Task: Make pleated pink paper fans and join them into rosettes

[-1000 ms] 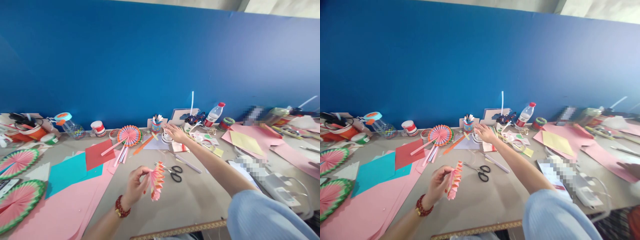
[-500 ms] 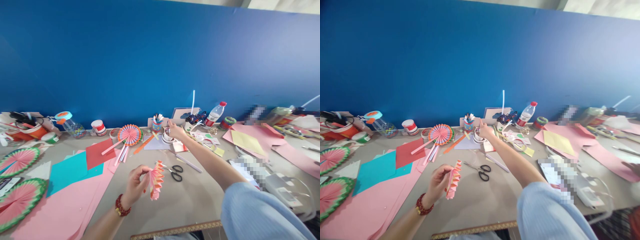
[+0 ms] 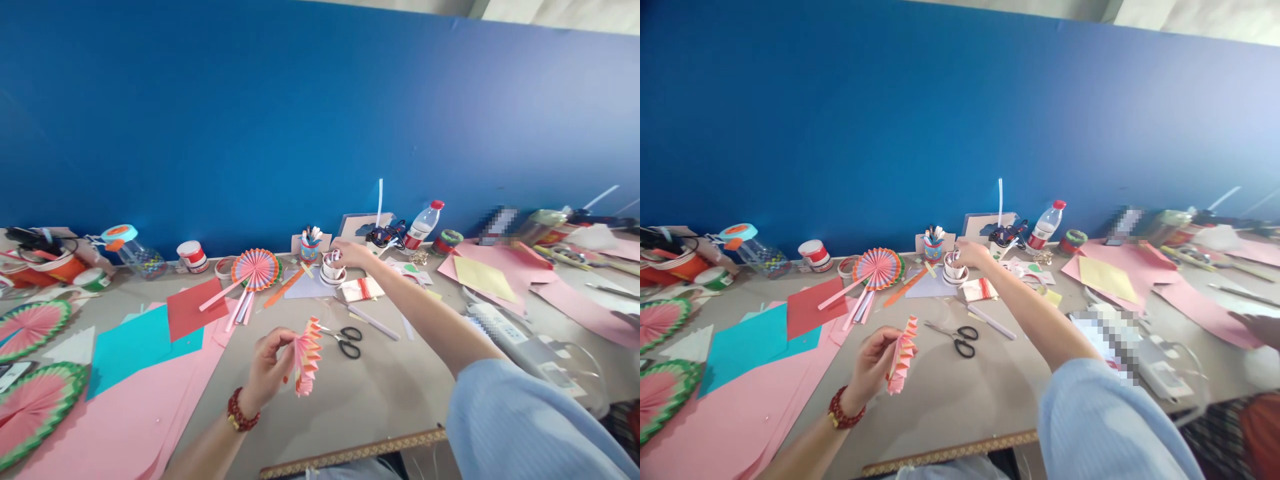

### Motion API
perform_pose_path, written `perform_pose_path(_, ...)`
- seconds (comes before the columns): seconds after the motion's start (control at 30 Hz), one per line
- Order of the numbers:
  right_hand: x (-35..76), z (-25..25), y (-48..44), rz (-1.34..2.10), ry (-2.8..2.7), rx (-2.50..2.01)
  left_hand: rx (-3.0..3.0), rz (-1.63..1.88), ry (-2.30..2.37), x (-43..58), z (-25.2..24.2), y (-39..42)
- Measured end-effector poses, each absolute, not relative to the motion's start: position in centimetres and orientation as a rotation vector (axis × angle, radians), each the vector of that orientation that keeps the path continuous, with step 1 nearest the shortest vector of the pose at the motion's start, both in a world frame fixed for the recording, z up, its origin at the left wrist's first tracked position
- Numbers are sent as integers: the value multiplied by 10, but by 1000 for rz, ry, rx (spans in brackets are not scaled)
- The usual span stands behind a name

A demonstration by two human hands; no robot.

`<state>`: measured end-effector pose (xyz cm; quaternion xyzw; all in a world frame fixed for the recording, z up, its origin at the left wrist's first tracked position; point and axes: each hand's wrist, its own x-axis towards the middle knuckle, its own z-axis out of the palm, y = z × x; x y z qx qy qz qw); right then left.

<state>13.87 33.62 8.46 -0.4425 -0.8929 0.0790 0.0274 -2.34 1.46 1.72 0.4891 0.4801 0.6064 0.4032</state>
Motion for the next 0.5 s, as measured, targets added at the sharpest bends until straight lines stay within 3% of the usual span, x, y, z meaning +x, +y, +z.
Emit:
perform_pose_path(0.2, 147, 93, 313, 10, -2864, -1059, 1194, 1533, 1227, -26, 10, 15)
perform_pose_path(0.5, 147, 63, 299, -130, -2962, -745, 1160, 1530, 1202, -23, 9, 19)
